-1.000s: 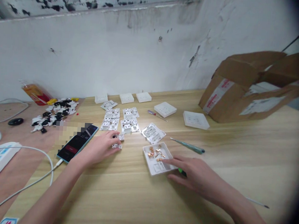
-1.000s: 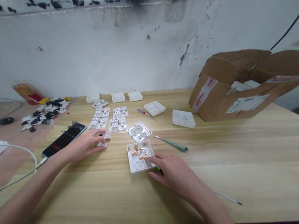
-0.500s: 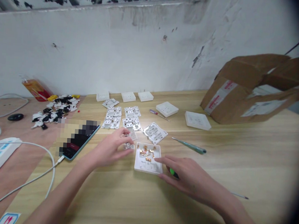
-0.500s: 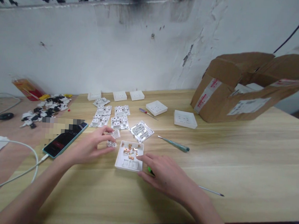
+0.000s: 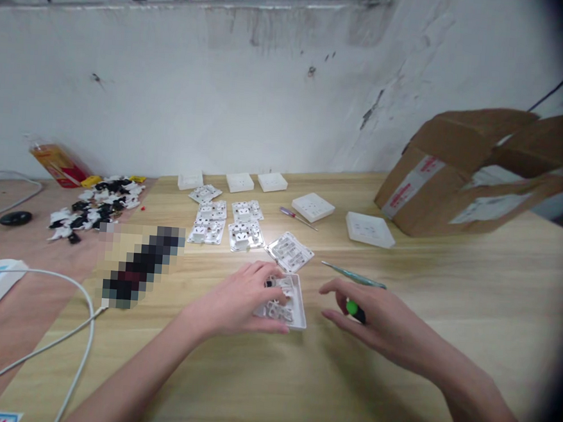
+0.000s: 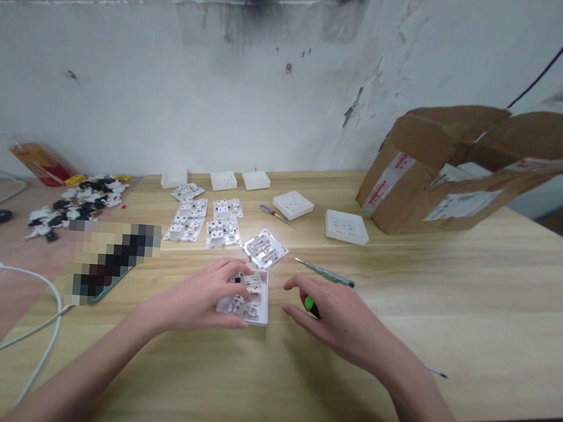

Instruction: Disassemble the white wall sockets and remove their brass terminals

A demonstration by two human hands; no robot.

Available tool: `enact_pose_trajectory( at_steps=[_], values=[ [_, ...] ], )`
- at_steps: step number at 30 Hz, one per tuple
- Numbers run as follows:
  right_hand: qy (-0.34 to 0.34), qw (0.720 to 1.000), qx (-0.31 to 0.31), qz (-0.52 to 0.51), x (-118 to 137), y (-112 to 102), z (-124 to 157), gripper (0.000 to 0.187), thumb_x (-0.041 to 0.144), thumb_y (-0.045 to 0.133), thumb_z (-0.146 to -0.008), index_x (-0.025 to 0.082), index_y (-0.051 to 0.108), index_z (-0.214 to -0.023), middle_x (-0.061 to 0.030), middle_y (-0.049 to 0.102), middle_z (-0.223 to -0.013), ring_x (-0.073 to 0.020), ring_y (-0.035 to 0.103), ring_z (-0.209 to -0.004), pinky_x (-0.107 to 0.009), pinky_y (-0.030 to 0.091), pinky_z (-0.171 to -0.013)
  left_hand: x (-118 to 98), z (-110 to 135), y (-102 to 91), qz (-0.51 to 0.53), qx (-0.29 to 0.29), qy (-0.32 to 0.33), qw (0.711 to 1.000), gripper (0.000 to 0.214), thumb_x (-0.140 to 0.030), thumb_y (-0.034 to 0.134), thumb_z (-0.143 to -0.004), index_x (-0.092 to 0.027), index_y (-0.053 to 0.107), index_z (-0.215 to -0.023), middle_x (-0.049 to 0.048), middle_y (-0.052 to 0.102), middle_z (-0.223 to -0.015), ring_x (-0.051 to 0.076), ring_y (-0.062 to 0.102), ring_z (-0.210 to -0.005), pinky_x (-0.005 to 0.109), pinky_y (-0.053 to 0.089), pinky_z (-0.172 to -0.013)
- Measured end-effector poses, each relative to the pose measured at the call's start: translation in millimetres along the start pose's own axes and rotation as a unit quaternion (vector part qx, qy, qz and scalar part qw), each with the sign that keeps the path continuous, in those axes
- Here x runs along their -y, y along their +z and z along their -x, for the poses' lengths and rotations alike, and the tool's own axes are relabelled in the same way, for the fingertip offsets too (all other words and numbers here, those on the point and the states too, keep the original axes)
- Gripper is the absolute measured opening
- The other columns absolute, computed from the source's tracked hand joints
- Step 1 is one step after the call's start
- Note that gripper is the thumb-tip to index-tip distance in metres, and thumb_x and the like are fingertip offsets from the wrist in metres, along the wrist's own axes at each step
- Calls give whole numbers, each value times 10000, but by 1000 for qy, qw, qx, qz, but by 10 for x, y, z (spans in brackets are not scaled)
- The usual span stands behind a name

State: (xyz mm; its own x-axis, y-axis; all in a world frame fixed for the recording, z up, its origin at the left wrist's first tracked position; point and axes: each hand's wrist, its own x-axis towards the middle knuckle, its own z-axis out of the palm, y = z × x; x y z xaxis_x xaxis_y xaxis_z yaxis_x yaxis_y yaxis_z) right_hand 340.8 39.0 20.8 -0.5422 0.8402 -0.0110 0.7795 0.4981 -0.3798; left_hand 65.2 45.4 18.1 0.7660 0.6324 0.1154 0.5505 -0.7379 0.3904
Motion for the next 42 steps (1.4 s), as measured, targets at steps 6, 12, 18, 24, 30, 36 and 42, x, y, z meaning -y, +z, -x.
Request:
enact_pose_trajectory(
  at_steps=[6,12,18,24,30,36,42],
  values=[
    [3,995,-51,84,-101,-31,-422,286,414,508,-905,245,601,-1117,-59,674,-989,-198,649,-783,-308,456,-666,2,-42,103,-19,5,-28,999,572,-410,770,-718,-197,539,-1196,137,469,-1354,307,436,-1271,449,387,-1038],
    [16,984,-50,173,-20,84,-910,478,551,505,-874,218,576,-1211,-119,634,-1115,-260,665,-828,-334,454,-640,126,94,-101,-7,-28,-38,999,527,-424,751,-700,-226,561,-1149,102,524,-1289,283,488,-1198,432,407,-1002],
    [35,982,-33,181,60,183,-1071,453,585,463,-878,191,602,-1052,-118,637,-1034,-264,650,-785,-331,408,-581,835,569,-750,-70,-94,-181,976,448,-498,658,-783,-254,569,-1147,87,552,-1241,280,538,-1123,418,427,-943],
    [38,985,-29,166,50,176,-1100,433,581,466,-879,208,603,-1051,-91,623,-1071,-260,655,-809,-328,406,-594,1844,939,-1002,-144,-82,-340,926,600,-667,611,-718,-219,609,-1117,93,601,-1146,279,580,-1003,364,438,-883],
    [32,985,-30,164,85,197,-1102,514,602,505,-851,223,547,-1195,-90,616,-1123,-256,657,-797,-319,391,-573,2285,982,-943,-142,-76,-361,919,648,-660,576,-743,-173,596,-1171,139,619,-1177,314,558,-1075,395,410,-925],
    [11,988,-31,153,104,208,-1101,376,456,518,-862,246,571,-1170,-70,622,-1109,-213,645,-744,-300,363,-575,2299,902,-934,-123,-69,-320,937,634,-640,560,-773,-168,570,-1196,133,604,-1227,300,528,-1149,384,385,-979],
    [-7,989,-25,146,138,215,-1063,339,345,540,-823,247,572,-1147,-62,611,-1149,-187,627,-713,-293,342,-578,2414,850,-983,-119,-72,-312,940,627,-643,600,-734,-182,588,-1158,128,612,-1214,312,521,-1151,402,383,-993]
  ],
)
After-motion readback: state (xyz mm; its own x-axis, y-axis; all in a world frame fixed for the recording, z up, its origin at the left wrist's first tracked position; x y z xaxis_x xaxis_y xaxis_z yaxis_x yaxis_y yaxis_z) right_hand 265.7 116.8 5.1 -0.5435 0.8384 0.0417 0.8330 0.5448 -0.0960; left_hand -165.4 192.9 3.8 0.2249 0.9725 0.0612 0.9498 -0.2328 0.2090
